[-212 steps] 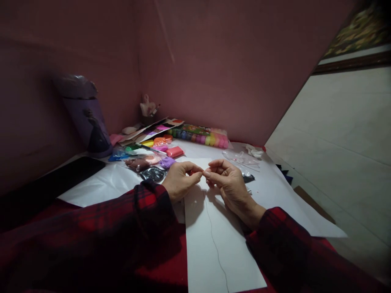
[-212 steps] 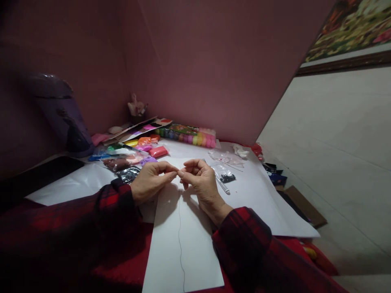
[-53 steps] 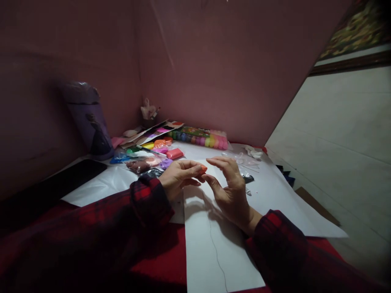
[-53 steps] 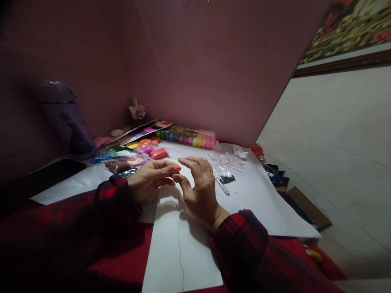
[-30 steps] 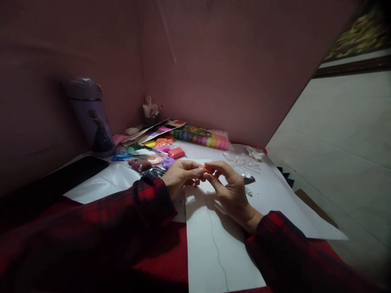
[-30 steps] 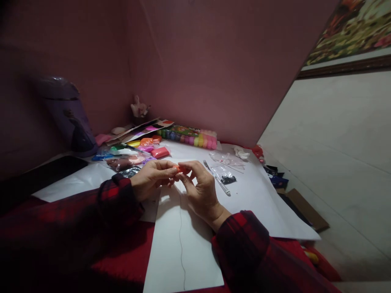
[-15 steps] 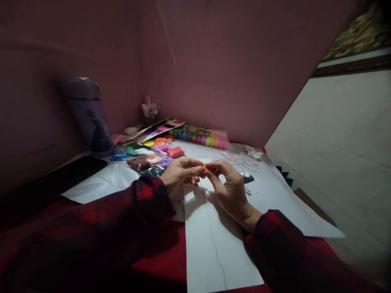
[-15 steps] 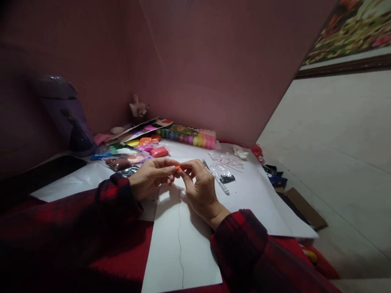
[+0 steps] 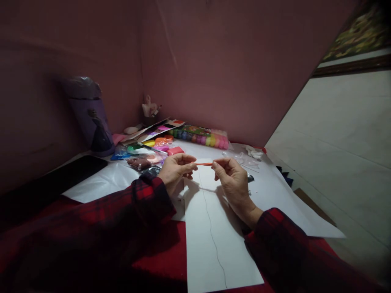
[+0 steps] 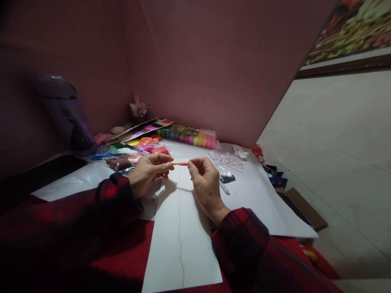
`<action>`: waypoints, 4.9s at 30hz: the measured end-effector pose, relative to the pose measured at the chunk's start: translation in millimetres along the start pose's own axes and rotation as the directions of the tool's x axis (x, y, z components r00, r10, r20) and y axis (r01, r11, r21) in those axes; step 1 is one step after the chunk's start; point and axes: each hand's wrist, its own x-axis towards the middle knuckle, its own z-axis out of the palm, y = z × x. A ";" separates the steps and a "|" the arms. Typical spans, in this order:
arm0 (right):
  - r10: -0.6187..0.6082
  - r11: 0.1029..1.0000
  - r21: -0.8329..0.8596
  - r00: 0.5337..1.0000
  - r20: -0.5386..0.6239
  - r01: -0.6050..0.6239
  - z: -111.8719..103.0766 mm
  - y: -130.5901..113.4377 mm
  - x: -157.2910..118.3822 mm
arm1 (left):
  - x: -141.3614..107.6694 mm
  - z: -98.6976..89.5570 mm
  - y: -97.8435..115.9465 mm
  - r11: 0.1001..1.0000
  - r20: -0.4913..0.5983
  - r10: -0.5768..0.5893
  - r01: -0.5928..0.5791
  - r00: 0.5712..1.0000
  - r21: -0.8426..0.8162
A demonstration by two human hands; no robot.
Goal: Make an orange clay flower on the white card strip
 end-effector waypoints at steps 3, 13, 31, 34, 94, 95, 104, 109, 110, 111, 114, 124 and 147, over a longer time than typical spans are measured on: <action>0.033 0.999 0.016 0.999 -0.020 -0.033 -0.7 2.6 2.1 | 0.1 -1.4 -0.3 0.999 0.044 -0.031 0.032 0.999 -0.015; -0.001 0.994 0.110 0.995 0.099 -0.010 1.8 -2.2 -1.0 | -1.2 -0.8 -2.1 0.997 0.172 -0.076 0.078 0.982 -0.006; -0.054 0.997 -0.046 0.986 0.159 0.062 2.0 -3.6 -6.0 | -3.6 1.7 -2.8 0.998 0.250 -0.035 0.019 0.968 0.066; -0.071 0.993 -0.084 0.984 0.161 0.086 1.4 -3.9 -6.5 | -3.1 0.6 -3.3 0.998 0.231 -0.060 0.051 0.971 0.044; 0.028 0.999 -0.041 0.976 0.217 -0.020 1.5 -4.7 -6.5 | -1.1 0.4 -3.1 0.991 0.214 0.016 -0.044 0.977 0.127; 0.019 0.999 -0.043 0.978 0.206 -0.010 1.6 -4.4 -6.6 | -1.1 0.5 -3.3 0.993 0.220 0.006 -0.032 0.975 0.117; -0.039 0.996 -0.073 0.981 0.192 0.054 1.6 -2.3 -6.1 | -1.4 -1.1 -3.9 0.992 0.248 -0.084 0.057 0.965 0.115; -0.037 0.994 -0.093 0.981 0.193 0.056 0.5 -5.6 -7.1 | -1.2 -0.4 -4.1 0.994 0.249 -0.046 0.020 0.967 0.106; -0.019 0.997 -0.068 0.981 0.193 0.033 0.6 -6.2 -6.8 | -1.4 0.5 -3.8 0.994 0.251 -0.037 0.009 0.967 0.113; 0.000 0.999 -0.036 0.981 0.192 0.007 0.8 -6.8 -6.4 | -1.7 1.6 -3.3 0.992 0.249 -0.029 -0.003 0.968 0.128; 0.050 0.996 0.063 0.984 0.171 -0.062 1.7 -8.0 -4.3 | -2.4 4.4 -1.4 0.984 0.194 -0.006 -0.029 0.981 0.176; 0.170 0.980 0.098 0.984 0.061 -0.175 -0.3 0.7 2.4 | 0.2 -1.3 -0.4 0.998 0.034 -0.022 0.020 0.999 0.058; 0.032 0.998 -0.055 0.980 0.198 -0.022 2.2 -1.6 -5.2 | -4.0 3.6 -1.6 0.992 0.173 -0.036 0.015 0.984 0.123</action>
